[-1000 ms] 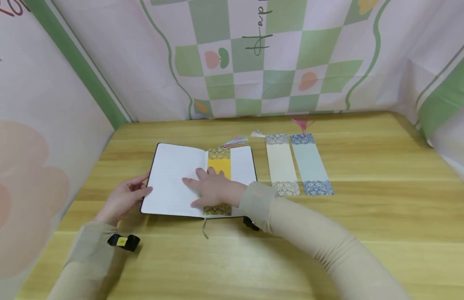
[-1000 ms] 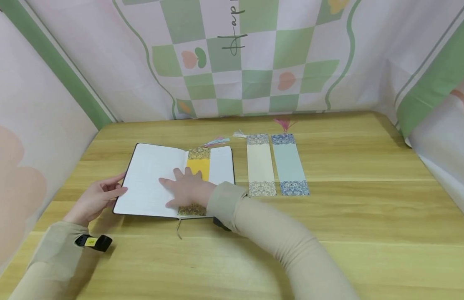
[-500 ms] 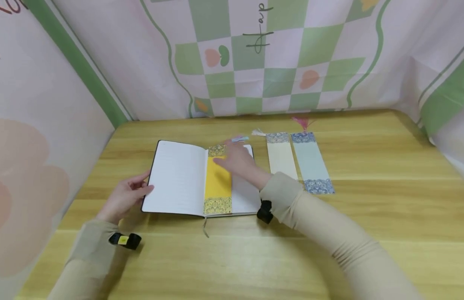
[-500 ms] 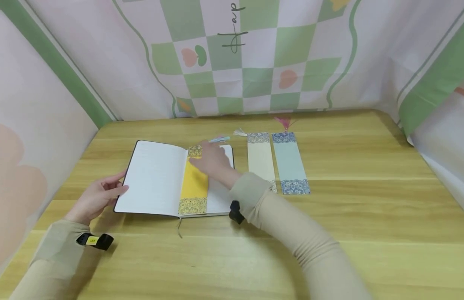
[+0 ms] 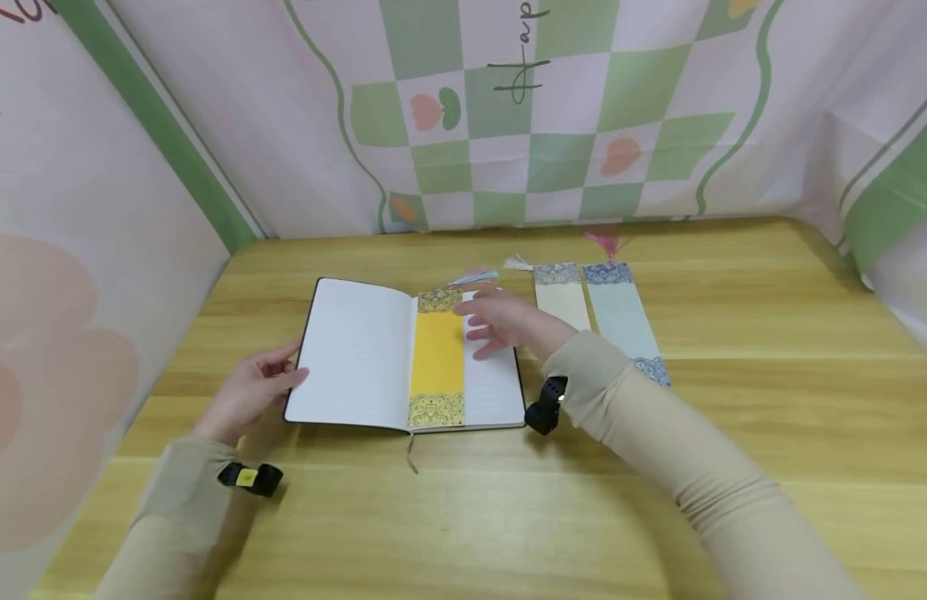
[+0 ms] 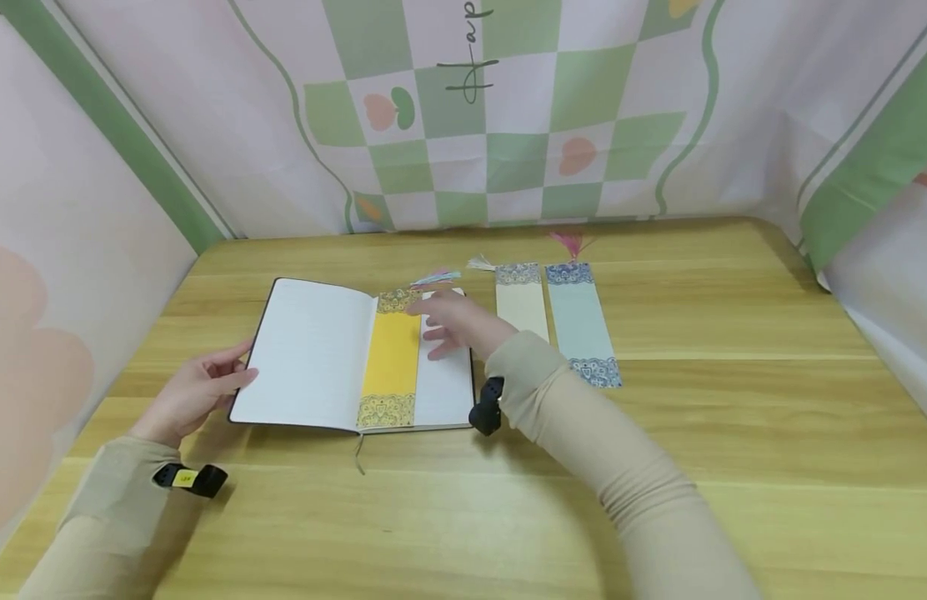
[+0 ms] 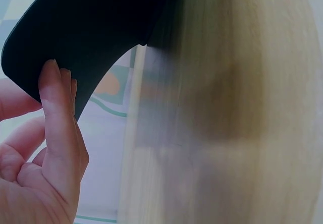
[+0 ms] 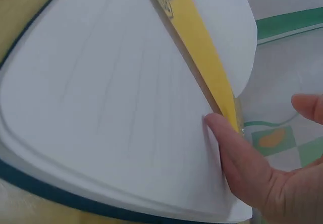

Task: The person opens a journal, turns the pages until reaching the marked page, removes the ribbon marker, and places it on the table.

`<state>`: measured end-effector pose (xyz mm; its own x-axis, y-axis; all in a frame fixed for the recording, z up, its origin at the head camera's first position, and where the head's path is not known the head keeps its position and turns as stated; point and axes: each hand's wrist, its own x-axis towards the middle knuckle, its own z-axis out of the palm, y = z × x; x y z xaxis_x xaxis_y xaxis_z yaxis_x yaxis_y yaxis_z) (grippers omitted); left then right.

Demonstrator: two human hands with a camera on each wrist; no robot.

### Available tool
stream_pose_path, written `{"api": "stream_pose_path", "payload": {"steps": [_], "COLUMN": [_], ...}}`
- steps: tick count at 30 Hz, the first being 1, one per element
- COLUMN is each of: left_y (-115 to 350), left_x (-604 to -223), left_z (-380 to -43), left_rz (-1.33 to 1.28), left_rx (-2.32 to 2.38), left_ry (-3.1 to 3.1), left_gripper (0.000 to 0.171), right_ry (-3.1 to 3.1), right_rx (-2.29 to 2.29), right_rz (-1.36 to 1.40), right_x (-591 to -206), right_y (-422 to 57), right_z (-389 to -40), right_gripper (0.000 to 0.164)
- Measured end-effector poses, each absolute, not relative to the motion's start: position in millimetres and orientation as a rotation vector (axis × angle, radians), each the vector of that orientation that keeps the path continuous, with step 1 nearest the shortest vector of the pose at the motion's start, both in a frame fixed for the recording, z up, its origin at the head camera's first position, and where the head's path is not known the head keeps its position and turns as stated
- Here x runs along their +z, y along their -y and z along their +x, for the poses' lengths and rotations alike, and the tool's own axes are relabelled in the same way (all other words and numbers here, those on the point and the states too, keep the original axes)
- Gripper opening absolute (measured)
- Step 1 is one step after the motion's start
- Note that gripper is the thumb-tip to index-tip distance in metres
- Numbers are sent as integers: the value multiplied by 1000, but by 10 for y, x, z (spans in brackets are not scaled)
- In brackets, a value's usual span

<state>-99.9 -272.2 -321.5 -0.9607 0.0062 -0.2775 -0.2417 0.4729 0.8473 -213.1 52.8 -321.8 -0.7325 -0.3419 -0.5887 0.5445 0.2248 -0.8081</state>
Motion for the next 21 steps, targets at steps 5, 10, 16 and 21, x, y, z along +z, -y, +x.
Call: {"api": "stream_pose_path", "payload": {"steps": [5, 10, 16, 21], "left_y": [2698, 2708, 2729, 2734], "left_x": [-3199, -3201, -3212, -3217], "left_z": [-999, -997, -1005, -1009], "left_rz": [-205, -210, -214, -224], "left_rx": [1496, 1494, 1481, 1483], "left_ry": [-2476, -2474, -2472, -2465], "left_gripper": [60, 61, 61, 61], "right_ry": [-1753, -1790, -1928, -1980], "right_rx": [-1620, -1629, -1598, -1602], "right_rz": [187, 204, 221, 176], "right_x": [-3266, -3311, -3348, -3393], "right_y": [-482, -386, -268, -229], "right_z": [-2105, -2079, -2028, -2000], "right_gripper": [75, 73, 70, 67]}}
